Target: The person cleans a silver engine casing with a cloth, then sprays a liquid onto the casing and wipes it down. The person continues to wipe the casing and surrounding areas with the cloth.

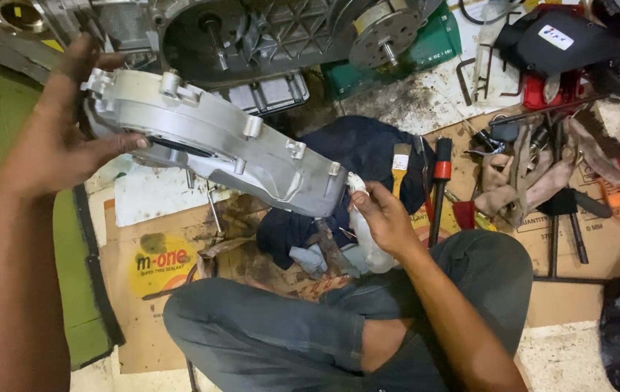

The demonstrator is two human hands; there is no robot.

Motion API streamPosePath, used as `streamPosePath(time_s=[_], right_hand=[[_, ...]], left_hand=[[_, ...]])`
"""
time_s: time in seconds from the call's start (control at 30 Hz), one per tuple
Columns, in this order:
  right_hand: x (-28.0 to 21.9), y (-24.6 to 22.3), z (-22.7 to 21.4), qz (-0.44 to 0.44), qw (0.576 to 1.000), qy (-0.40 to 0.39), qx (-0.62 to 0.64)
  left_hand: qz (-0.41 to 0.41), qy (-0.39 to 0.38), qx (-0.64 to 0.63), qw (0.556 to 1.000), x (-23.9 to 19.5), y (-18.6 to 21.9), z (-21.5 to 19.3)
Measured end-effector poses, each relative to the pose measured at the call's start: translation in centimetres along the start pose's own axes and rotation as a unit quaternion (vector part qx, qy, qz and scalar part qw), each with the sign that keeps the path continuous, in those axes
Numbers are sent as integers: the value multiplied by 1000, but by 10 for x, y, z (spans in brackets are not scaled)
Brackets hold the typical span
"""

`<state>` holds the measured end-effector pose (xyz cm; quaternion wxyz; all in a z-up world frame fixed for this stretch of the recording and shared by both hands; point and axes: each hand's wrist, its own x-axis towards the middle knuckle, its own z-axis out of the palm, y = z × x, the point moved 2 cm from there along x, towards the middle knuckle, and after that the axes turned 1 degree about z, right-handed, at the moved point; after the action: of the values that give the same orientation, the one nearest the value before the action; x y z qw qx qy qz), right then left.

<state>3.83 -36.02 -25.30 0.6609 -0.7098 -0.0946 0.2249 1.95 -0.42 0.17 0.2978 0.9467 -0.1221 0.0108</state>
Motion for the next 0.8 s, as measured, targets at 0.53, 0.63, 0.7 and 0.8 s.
streamPosePath(time_s=[0.53,0.63,0.7,0.8], right_hand=[[-27,10,4,112,968,-93,203],[-30,9,4,107,991,-70,39],[-32,14,7,77,995,-50,39],[-29,13,11,70,995,-69,-1]], left_hand=[[83,38,67,994,-75,-14,15],[100,48,6,994,-91,-26,19],[116,70,9,991,-102,-31,20],[79,78,0,994,-108,-36,20]])
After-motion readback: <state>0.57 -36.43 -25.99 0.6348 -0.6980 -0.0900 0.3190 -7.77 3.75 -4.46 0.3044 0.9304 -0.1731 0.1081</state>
